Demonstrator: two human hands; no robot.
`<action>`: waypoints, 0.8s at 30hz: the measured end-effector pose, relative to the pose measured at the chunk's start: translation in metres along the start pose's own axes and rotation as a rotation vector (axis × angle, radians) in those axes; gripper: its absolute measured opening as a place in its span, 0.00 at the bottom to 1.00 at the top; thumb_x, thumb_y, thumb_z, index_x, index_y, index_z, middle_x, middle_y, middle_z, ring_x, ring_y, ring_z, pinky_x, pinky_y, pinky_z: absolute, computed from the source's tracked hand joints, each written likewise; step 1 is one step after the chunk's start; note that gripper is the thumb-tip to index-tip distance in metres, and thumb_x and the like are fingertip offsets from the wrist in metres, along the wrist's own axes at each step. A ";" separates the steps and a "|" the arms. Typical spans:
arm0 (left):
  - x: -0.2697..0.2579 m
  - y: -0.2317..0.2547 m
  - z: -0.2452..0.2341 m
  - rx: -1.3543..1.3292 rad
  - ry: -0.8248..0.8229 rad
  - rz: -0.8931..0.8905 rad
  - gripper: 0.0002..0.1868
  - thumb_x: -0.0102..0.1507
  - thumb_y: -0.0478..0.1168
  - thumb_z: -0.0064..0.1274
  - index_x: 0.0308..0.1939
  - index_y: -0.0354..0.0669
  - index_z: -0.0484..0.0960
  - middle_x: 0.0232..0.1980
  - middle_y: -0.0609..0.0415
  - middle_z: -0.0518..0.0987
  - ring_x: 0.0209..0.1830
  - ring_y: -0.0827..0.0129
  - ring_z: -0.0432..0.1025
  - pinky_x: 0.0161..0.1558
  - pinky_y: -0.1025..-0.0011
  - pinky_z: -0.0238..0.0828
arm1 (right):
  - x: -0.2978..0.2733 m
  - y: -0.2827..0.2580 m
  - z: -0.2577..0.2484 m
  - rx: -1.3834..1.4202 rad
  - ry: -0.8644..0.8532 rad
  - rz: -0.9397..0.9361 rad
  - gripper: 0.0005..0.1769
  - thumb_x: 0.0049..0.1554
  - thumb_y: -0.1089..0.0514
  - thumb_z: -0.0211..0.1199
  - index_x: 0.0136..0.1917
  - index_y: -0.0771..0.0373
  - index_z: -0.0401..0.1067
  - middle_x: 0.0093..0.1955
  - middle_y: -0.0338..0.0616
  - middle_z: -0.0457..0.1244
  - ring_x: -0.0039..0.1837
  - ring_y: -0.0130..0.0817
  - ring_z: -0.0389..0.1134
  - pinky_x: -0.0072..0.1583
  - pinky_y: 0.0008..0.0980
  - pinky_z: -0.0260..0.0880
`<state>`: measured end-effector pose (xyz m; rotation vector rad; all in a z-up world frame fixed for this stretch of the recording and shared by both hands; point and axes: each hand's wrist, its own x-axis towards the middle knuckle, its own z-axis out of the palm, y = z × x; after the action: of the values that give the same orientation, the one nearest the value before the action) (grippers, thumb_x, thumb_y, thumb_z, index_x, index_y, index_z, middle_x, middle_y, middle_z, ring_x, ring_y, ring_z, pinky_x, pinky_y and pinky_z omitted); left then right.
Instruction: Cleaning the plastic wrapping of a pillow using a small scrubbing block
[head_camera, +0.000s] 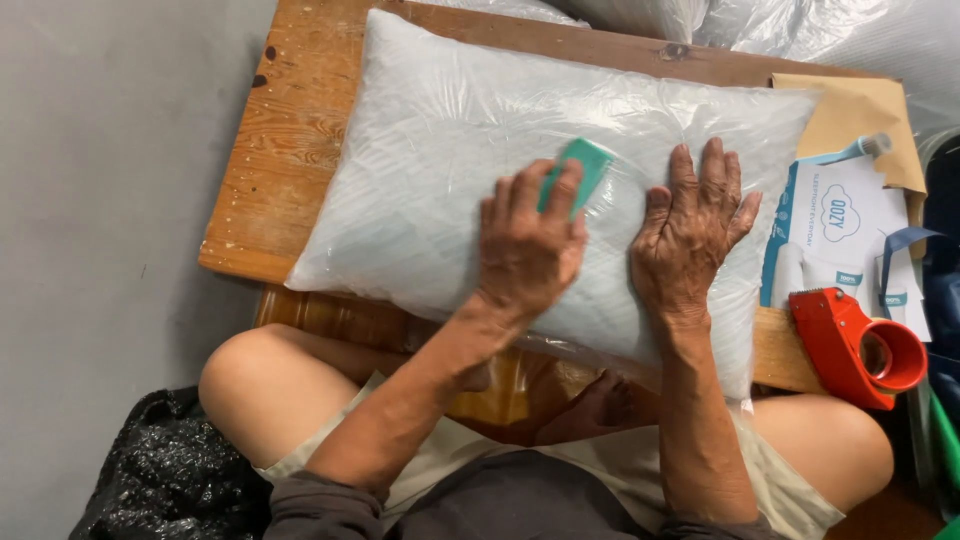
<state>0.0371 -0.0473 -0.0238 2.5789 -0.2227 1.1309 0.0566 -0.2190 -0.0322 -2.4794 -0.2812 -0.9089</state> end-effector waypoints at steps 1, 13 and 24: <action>0.005 -0.028 -0.007 0.000 -0.003 0.001 0.36 0.48 0.42 0.65 0.62 0.52 0.77 0.56 0.53 0.74 0.48 0.57 0.72 0.42 0.61 0.69 | 0.001 -0.002 -0.001 0.000 -0.001 0.003 0.31 0.74 0.41 0.39 0.75 0.64 0.67 0.80 0.60 0.51 0.80 0.60 0.48 0.72 0.66 0.29; 0.013 -0.232 -0.057 0.001 -0.064 -0.708 0.17 0.57 0.45 0.56 0.47 0.42 0.85 0.39 0.41 0.83 0.40 0.40 0.78 0.41 0.50 0.71 | -0.002 -0.014 0.000 -0.057 0.042 0.006 0.32 0.74 0.41 0.39 0.73 0.65 0.70 0.79 0.61 0.53 0.80 0.60 0.49 0.73 0.66 0.29; 0.058 0.055 0.013 -0.007 -0.129 0.111 0.36 0.49 0.41 0.69 0.59 0.36 0.73 0.52 0.43 0.72 0.41 0.62 0.67 0.36 0.67 0.67 | -0.010 -0.005 -0.006 0.014 -0.096 0.068 0.27 0.70 0.55 0.52 0.79 0.65 0.63 0.83 0.60 0.47 0.84 0.55 0.40 0.77 0.69 0.25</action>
<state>0.0703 -0.1047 0.0227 2.6642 -0.4040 0.9988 0.0439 -0.2183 -0.0327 -2.5082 -0.2328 -0.7590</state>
